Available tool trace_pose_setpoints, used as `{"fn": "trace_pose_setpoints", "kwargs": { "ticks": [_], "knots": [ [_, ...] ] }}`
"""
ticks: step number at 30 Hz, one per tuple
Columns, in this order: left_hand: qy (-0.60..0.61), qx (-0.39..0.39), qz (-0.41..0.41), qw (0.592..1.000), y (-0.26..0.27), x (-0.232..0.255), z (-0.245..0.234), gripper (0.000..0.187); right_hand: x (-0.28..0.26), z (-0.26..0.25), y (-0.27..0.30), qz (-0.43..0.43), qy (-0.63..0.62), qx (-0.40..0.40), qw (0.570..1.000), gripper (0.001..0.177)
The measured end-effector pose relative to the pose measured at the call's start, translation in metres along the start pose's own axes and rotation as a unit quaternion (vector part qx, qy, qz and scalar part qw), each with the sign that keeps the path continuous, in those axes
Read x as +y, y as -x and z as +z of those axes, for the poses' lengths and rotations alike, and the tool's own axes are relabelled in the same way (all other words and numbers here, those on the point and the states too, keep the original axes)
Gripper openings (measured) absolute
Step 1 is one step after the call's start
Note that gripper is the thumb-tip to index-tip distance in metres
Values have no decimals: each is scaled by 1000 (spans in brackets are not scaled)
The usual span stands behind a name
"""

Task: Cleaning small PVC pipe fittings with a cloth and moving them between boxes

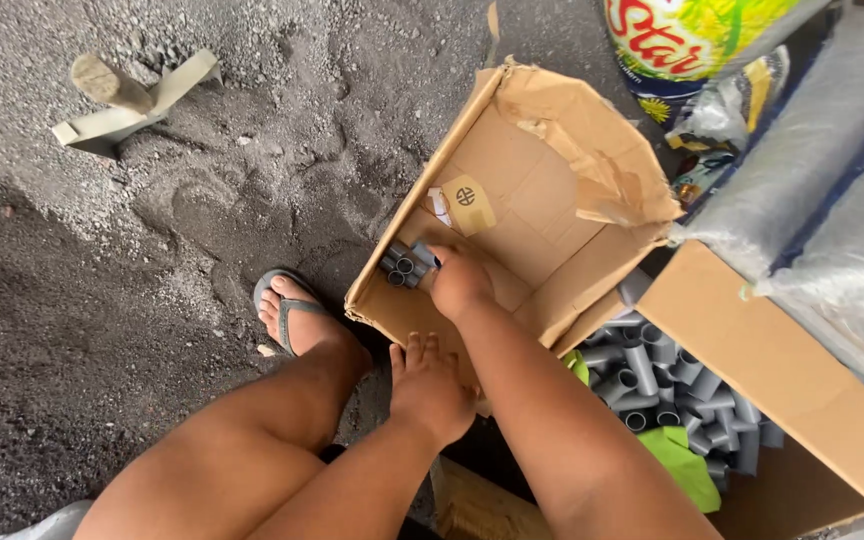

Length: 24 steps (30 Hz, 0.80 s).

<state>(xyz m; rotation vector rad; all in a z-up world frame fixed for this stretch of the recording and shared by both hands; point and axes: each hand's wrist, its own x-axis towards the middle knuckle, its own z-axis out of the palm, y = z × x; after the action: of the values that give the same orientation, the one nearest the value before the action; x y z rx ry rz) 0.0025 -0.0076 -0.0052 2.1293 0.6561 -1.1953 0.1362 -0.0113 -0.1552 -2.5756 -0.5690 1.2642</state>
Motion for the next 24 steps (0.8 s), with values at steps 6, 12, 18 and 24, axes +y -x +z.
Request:
{"fn": "trace_pose_setpoints", "kwargs": {
  "ticks": [6,12,18,24],
  "knots": [
    [45,36,49,997,-18,-7,41,68,-16,14,-3,-85,54,-65,993,84],
    [53,55,67,995,-18,-1,44,58,-12,-7,19,-42,7,-75,996,94],
    [6,-7,62,998,-3,17,23,67,0,-25,80,-50,-119,-30,991,82],
    [-10,19,62,998,-1,49,25,65,67,-33,153,-138,-277,220,925,38]
  ]
}}
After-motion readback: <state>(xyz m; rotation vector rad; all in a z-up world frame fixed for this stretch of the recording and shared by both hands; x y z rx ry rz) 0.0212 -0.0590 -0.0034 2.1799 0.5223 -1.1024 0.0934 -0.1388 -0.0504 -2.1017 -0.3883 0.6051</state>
